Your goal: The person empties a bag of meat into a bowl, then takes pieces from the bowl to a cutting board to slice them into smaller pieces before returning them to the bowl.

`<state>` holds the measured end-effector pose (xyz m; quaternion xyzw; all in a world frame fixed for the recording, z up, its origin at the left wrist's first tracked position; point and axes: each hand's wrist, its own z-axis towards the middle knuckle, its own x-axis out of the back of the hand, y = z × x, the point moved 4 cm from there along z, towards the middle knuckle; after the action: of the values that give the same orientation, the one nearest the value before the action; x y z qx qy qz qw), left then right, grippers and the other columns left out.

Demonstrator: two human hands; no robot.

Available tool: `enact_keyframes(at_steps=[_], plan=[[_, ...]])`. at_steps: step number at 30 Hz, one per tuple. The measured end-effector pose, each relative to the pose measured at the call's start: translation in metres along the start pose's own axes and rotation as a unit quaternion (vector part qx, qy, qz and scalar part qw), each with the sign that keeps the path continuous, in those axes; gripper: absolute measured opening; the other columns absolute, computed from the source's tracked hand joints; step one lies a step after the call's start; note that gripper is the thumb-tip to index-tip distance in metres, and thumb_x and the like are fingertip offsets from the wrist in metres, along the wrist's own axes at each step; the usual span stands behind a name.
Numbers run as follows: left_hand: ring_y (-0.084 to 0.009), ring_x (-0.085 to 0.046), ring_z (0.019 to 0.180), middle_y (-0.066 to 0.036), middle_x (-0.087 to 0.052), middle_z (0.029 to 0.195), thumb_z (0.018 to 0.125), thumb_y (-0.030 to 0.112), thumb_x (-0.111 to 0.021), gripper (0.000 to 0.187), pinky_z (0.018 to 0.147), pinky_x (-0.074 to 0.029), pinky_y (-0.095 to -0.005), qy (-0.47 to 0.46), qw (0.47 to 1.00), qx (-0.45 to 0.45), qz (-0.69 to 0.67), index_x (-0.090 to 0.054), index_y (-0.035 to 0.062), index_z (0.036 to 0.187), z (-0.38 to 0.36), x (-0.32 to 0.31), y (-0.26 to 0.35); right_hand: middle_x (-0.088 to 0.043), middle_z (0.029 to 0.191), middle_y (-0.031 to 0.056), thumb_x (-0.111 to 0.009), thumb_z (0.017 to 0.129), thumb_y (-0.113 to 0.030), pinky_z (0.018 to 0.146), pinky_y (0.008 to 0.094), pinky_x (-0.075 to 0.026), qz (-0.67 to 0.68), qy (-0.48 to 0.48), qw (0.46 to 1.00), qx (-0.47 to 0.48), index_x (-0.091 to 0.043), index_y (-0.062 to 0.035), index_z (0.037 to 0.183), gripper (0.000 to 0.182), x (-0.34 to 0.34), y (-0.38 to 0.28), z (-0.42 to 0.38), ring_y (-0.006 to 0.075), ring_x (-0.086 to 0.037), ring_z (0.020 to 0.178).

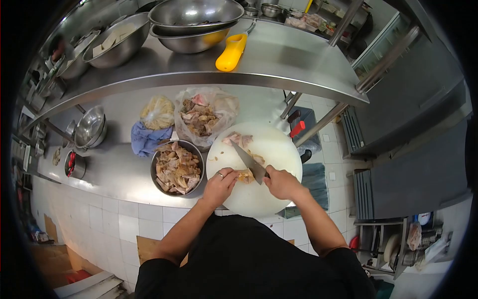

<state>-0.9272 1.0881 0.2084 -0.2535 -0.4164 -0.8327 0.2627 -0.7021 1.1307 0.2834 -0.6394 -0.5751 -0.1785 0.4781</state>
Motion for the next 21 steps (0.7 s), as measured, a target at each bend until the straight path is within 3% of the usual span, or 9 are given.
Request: enact_keyframes(at_steps=[3,5,7,9,10,12,16,21], plan=[[-0.0304,-0.074,0.094,-0.01,-0.072,0.111,0.087,0.007,-0.082,0.029,0.08,-0.062,-0.0405,0.016,1.0,-0.002,0.002,-0.075,0.0075,0.115,-0.008,-0.002,0.0,-0.075,0.106,0.0306,-0.056,0.109,-0.03,0.093,0.0579,-0.056,-0.011,0.056,0.998,-0.028,-0.058,-0.002,0.128,0.034,-0.011,-0.008,-0.004,0.0499,-0.073,0.103],[-0.0306,-0.074,0.093,-0.01,-0.072,0.11,0.087,0.008,-0.082,0.028,0.079,-0.063,-0.0411,0.012,1.0,0.011,0.004,-0.075,0.0076,0.114,-0.015,-0.002,-0.002,-0.075,0.105,0.0302,-0.056,0.11,-0.031,0.092,0.058,-0.055,0.028,0.059,0.998,0.01,-0.058,-0.0017,0.128,0.034,-0.001,-0.005,0.011,0.0498,-0.072,0.103],[-0.0309,-0.074,0.092,-0.01,-0.071,0.109,0.087,0.008,-0.083,0.028,0.077,-0.063,-0.0416,0.012,1.0,0.024,0.006,-0.075,0.0076,0.113,-0.02,-0.004,-0.003,-0.076,0.101,0.0287,-0.056,0.111,-0.031,0.087,0.0581,-0.054,0.051,0.06,0.997,0.017,-0.055,-0.0025,0.132,0.036,0.002,-0.002,0.006,0.0511,-0.072,0.098],[-0.0289,-0.075,0.088,-0.01,-0.072,0.109,0.088,0.01,-0.085,0.027,0.075,-0.063,-0.04,0.032,0.998,0.048,-0.003,-0.075,0.0059,0.113,-0.027,-0.002,0.001,-0.076,0.095,0.0266,-0.056,0.111,-0.029,0.082,0.0582,-0.054,0.077,0.149,0.985,0.028,-0.053,-0.0043,0.132,0.032,0.01,-0.018,-0.03,0.051,-0.073,0.09],[-0.0289,-0.075,0.088,-0.01,-0.072,0.109,0.088,0.01,-0.085,0.027,0.075,-0.063,-0.04,0.031,0.998,0.05,-0.002,-0.075,0.0059,0.113,-0.026,-0.003,0.005,-0.076,0.095,0.0266,-0.056,0.111,-0.029,0.082,0.0582,-0.054,0.078,0.147,0.986,0.029,-0.053,-0.0043,0.132,0.032,0.01,-0.025,-0.044,0.051,-0.073,0.09],[-0.0256,-0.077,0.085,-0.011,-0.073,0.11,0.089,0.011,-0.086,0.026,0.074,-0.063,-0.0367,0.065,0.972,0.191,-0.118,-0.076,0.0029,0.112,-0.026,-0.007,0.001,-0.076,0.092,0.0248,-0.057,0.111,-0.027,0.075,0.0586,-0.055,0.074,0.191,0.977,0.052,-0.051,-0.0058,0.132,0.03,0.009,-0.037,-0.067,0.0499,-0.073,0.082],[-0.0234,-0.077,0.083,-0.013,-0.074,0.109,0.09,0.01,-0.086,0.025,0.074,-0.063,-0.0341,0.069,0.976,0.168,-0.123,-0.076,0.0009,0.112,-0.017,-0.005,0.0,-0.074,0.084,0.0236,-0.058,0.109,-0.025,0.06,0.0574,-0.056,0.004,0.227,0.967,0.117,-0.05,-0.0055,0.13,0.03,-0.031,-0.03,-0.056,0.0466,-0.072,0.068],[-0.0237,-0.078,0.083,-0.013,-0.076,0.103,0.089,0.006,-0.086,0.023,0.073,-0.064,-0.0341,0.082,0.97,0.165,-0.161,-0.076,0.0012,0.11,-0.022,-0.008,-0.01,-0.074,0.081,0.0238,-0.059,0.109,-0.025,0.058,0.0567,-0.057,0.001,0.289,0.946,0.145,-0.052,-0.0044,0.127,0.029,-0.01,-0.066,-0.075,0.0476,-0.072,0.067]])
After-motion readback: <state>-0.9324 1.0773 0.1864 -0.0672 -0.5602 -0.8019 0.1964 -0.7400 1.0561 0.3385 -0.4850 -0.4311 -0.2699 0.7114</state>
